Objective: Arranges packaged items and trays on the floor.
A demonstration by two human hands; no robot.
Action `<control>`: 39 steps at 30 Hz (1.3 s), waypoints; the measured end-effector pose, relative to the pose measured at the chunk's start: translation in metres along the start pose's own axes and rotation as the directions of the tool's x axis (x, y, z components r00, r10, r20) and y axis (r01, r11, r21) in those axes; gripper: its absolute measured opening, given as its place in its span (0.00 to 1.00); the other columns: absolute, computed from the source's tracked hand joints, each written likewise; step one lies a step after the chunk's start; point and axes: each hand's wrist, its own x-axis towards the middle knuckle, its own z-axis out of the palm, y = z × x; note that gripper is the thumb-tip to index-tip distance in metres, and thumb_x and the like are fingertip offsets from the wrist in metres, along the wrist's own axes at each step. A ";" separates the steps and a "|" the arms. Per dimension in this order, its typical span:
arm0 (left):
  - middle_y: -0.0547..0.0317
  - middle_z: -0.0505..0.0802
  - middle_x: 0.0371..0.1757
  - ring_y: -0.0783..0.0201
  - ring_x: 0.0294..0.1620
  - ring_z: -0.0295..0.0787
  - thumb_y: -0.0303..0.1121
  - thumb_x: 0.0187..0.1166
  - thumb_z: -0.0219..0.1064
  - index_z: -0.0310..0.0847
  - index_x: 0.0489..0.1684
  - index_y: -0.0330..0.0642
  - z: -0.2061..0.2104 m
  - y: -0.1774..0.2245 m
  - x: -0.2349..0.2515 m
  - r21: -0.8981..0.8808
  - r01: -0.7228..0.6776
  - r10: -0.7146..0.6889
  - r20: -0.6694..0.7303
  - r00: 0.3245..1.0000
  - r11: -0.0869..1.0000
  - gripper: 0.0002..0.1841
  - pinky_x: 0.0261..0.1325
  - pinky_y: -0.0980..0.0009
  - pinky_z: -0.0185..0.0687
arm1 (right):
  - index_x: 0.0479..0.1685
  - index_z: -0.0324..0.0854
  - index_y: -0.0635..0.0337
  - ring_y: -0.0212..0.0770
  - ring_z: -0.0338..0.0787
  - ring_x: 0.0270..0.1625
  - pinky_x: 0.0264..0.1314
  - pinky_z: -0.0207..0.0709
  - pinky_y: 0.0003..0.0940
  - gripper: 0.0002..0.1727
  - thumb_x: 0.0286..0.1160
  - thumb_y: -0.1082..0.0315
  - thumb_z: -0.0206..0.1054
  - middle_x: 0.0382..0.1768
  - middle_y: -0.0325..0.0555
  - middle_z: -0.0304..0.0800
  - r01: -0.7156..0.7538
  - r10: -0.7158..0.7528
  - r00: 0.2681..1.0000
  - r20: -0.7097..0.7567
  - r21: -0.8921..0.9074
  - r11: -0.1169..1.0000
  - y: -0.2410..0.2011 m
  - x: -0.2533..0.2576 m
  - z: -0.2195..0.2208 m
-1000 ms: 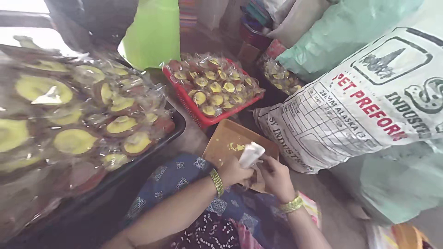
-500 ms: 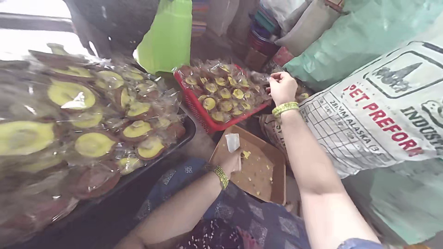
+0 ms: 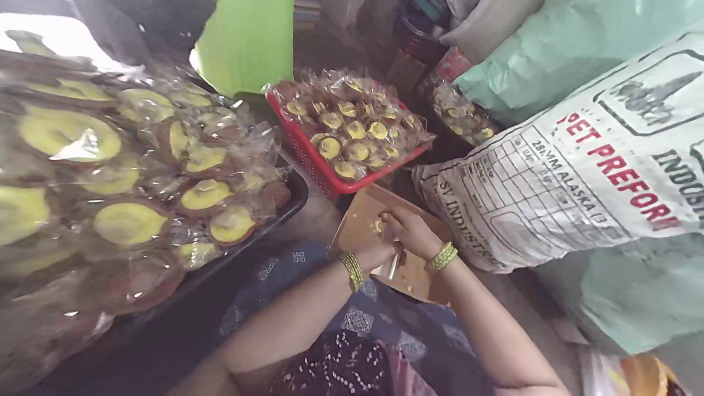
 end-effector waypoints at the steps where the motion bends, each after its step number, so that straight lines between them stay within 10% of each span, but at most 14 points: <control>1: 0.57 0.93 0.38 0.64 0.38 0.94 0.37 0.86 0.65 0.78 0.61 0.37 0.001 -0.004 0.002 0.007 0.039 -0.039 0.040 0.998 0.999 0.15 0.47 0.66 0.92 | 0.64 0.86 0.54 0.38 0.90 0.59 0.68 0.81 0.43 0.26 0.93 0.47 0.48 0.55 0.45 0.92 -0.021 0.022 0.999 -0.040 0.032 0.999 0.008 -0.010 0.005; 8: 0.51 0.92 0.48 0.61 0.46 0.92 0.29 0.83 0.61 0.79 0.62 0.34 0.013 -0.023 0.002 0.166 0.227 -0.244 0.093 0.965 0.960 0.14 0.51 0.63 0.90 | 0.60 0.86 0.60 0.41 0.91 0.56 0.66 0.82 0.41 0.23 0.93 0.54 0.50 0.52 0.50 0.92 0.022 -0.012 0.992 -0.126 0.077 0.997 0.031 -0.066 0.043; 13: 0.55 0.92 0.39 0.62 0.39 0.92 0.36 0.82 0.65 0.83 0.54 0.35 0.020 -0.035 0.009 0.293 0.199 -0.225 0.057 0.973 0.935 0.13 0.48 0.63 0.92 | 0.83 0.68 0.63 0.47 0.86 0.71 0.77 0.76 0.47 0.32 0.93 0.47 0.49 0.69 0.58 0.84 -0.211 0.244 0.965 -0.097 0.266 0.941 0.057 -0.087 0.027; 17: 0.57 0.91 0.38 0.64 0.37 0.90 0.44 0.84 0.69 0.83 0.54 0.37 0.016 -0.036 0.016 0.251 0.113 -0.084 -0.125 0.989 0.961 0.17 0.45 0.65 0.90 | 0.76 0.73 0.67 0.67 0.83 0.73 0.74 0.72 0.70 0.35 0.83 0.46 0.64 0.69 0.69 0.82 -0.731 0.731 0.682 -0.010 0.000 0.682 0.132 -0.112 -0.001; 20: 0.57 0.88 0.32 0.64 0.31 0.89 0.43 0.82 0.71 0.81 0.50 0.36 0.012 -0.036 0.023 0.115 0.060 -0.023 -0.292 0.956 0.992 0.17 0.38 0.66 0.90 | 0.56 0.87 0.68 0.69 0.86 0.64 0.64 0.71 0.77 0.28 0.73 0.49 0.71 0.58 0.68 0.89 -0.861 0.862 0.504 0.060 -0.053 0.507 0.186 -0.138 0.009; 28: 0.56 0.83 0.31 0.64 0.26 0.83 0.37 0.87 0.64 0.74 0.60 0.37 -0.004 -0.047 0.031 -0.070 -0.184 0.131 -0.465 0.875 0.980 0.14 0.30 0.66 0.87 | 0.60 0.85 0.69 0.65 0.83 0.72 0.70 0.72 0.70 0.26 0.79 0.52 0.68 0.66 0.67 0.85 -0.905 0.903 0.423 0.078 -0.001 0.425 0.168 -0.147 0.015; 33: 0.60 0.82 0.29 0.67 0.26 0.82 0.38 0.89 0.62 0.75 0.52 0.39 -0.006 -0.049 0.022 -0.092 -0.346 0.255 -0.507 0.824 0.934 0.11 0.33 0.68 0.86 | 0.44 0.87 0.71 0.62 0.90 0.57 0.57 0.78 0.69 0.20 0.69 0.57 0.72 0.52 0.66 0.90 -0.834 0.892 0.444 -0.084 0.325 0.446 0.172 -0.159 -0.003; 39: 0.68 0.79 0.24 0.72 0.21 0.78 0.43 0.91 0.57 0.75 0.38 0.47 -0.005 -0.040 -0.007 -0.102 -0.491 0.370 -0.530 0.763 0.865 0.12 0.29 0.74 0.82 | 0.56 0.84 0.68 0.59 0.91 0.51 0.56 0.82 0.63 0.26 0.61 0.61 0.78 0.47 0.61 0.91 -0.540 0.837 0.494 -0.237 0.671 0.509 0.117 -0.190 -0.013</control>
